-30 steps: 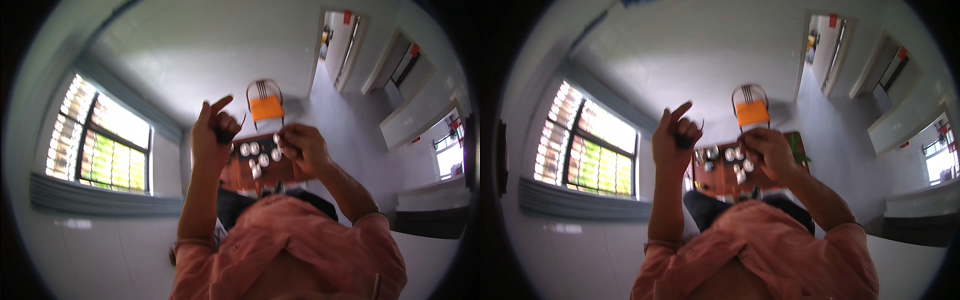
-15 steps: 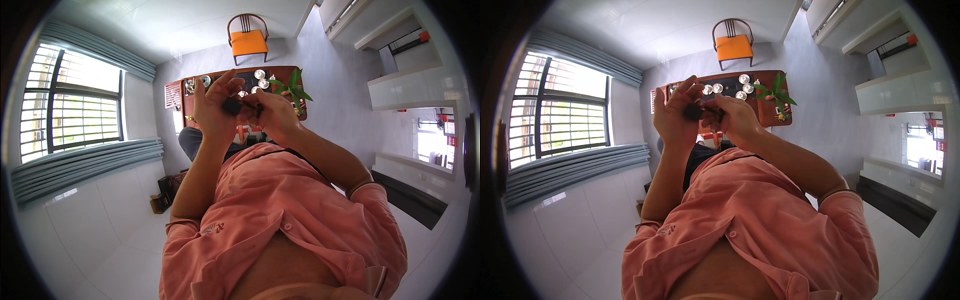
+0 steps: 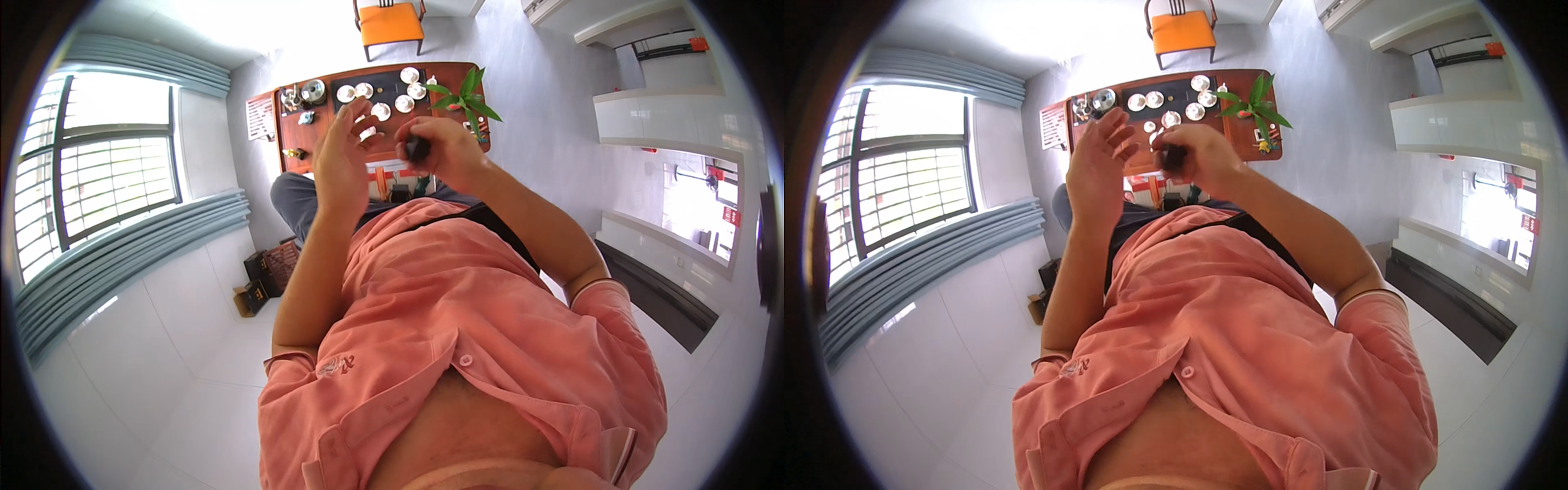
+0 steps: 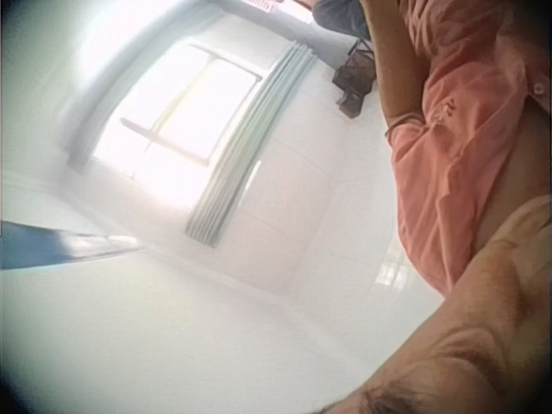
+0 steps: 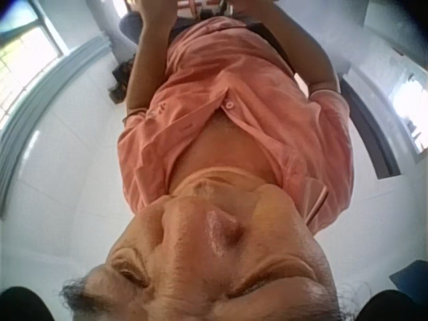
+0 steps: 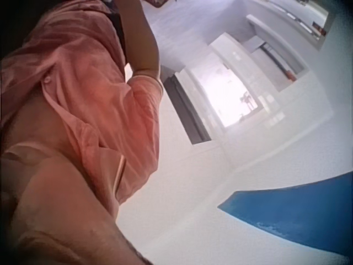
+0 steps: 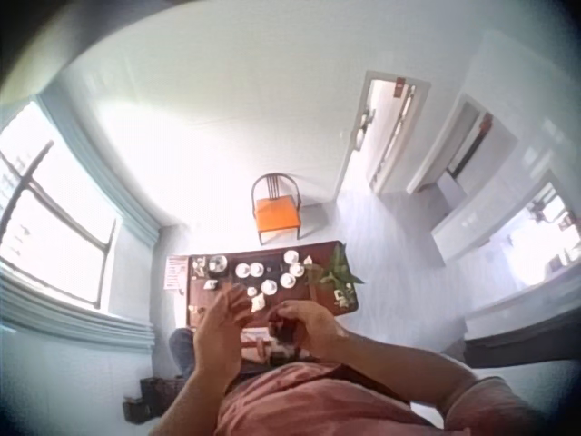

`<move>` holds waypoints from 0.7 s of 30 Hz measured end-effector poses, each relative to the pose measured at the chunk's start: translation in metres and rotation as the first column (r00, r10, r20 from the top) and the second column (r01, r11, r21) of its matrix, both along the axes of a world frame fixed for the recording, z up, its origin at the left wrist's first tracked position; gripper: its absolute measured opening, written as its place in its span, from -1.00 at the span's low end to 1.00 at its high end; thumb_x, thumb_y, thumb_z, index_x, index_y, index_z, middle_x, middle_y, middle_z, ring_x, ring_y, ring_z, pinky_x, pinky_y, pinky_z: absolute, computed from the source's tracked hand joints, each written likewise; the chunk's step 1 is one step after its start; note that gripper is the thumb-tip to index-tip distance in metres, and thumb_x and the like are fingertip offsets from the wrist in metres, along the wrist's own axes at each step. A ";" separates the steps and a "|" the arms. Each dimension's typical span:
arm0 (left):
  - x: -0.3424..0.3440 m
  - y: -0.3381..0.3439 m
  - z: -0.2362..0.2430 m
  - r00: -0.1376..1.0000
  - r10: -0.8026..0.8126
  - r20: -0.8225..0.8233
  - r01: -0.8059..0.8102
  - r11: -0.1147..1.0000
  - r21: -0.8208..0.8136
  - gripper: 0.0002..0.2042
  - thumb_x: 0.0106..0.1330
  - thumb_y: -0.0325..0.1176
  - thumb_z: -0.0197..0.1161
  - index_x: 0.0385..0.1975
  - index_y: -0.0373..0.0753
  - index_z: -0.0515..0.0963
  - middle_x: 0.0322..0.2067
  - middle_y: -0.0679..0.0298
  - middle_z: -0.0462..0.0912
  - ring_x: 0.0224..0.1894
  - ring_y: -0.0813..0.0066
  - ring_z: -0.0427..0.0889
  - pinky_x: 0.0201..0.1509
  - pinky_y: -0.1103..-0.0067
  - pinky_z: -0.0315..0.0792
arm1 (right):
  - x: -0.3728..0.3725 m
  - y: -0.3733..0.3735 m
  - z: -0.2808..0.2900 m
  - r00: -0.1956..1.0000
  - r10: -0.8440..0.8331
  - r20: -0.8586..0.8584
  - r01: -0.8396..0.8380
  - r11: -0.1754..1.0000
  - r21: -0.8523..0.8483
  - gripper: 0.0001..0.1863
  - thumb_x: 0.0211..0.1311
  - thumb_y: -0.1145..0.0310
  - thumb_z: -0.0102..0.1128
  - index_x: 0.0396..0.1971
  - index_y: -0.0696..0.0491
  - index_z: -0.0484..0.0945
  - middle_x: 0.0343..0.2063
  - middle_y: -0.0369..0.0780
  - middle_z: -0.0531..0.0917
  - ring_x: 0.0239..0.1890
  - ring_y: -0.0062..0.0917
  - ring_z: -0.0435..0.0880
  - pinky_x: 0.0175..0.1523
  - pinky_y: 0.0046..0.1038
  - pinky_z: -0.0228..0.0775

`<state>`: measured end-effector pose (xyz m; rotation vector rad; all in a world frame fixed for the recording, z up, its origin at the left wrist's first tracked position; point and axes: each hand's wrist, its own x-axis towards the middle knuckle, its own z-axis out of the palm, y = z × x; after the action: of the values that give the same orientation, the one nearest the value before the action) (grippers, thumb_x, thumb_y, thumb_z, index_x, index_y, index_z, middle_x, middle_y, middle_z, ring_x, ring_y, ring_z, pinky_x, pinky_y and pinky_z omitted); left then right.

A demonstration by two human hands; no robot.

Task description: The person connects wires and secures a connector to a blue ceiling fan using a small screwdriver.

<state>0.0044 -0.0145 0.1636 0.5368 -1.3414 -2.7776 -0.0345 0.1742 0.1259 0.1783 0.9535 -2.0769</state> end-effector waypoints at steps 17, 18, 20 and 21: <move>0.036 -0.013 -0.151 0.740 -0.592 0.319 0.360 -0.053 -0.932 -0.51 -0.10 -0.36 0.47 -0.05 -0.23 0.69 0.01 -0.03 0.48 0.13 -0.09 0.42 0.22 0.18 0.36 | -0.005 0.043 -0.073 0.959 0.223 -0.172 -0.097 0.834 0.543 -0.76 0.50 0.25 0.18 -0.23 0.15 0.62 -0.39 -0.24 0.72 -0.45 -0.67 0.67 -0.47 -0.62 0.40; 0.035 -0.012 -0.147 0.730 -0.609 0.312 0.335 -0.079 -0.939 -0.53 -0.11 -0.38 0.46 -0.07 -0.24 0.69 -0.03 -0.01 0.50 0.10 -0.05 0.45 0.22 0.22 0.37 | -0.005 0.044 -0.074 0.960 0.222 -0.171 -0.096 0.834 0.543 -0.76 0.50 0.25 0.18 -0.23 0.15 0.62 -0.39 -0.24 0.72 -0.45 -0.67 0.67 -0.47 -0.62 0.40; 0.034 -0.012 -0.146 0.720 -0.623 0.306 0.309 -0.106 -0.945 -0.55 -0.11 -0.41 0.46 -0.10 -0.25 0.69 -0.07 0.01 0.53 0.07 0.00 0.49 0.22 0.27 0.39 | -0.004 0.043 -0.075 0.939 0.299 -0.171 -0.153 0.807 0.570 -0.75 0.48 0.25 0.21 -0.23 0.15 0.63 -0.41 -0.25 0.72 -0.46 -0.67 0.67 -0.48 -0.62 0.40; 0.031 -0.012 -0.148 0.662 -0.675 0.326 0.363 -0.092 -0.927 -0.59 -0.10 -0.42 0.44 -0.14 -0.28 0.66 -0.11 0.03 0.54 0.03 0.01 0.51 0.20 0.27 0.40 | -0.004 0.043 -0.079 0.939 0.299 -0.171 -0.154 0.808 0.569 -0.75 0.48 0.25 0.21 -0.23 0.15 0.63 -0.41 -0.25 0.72 -0.46 -0.67 0.67 -0.48 -0.62 0.40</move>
<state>0.0358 -0.0269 0.0153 -0.5996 -3.2353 -1.2228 -0.0382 0.2171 0.0468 0.0859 1.6402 -1.5772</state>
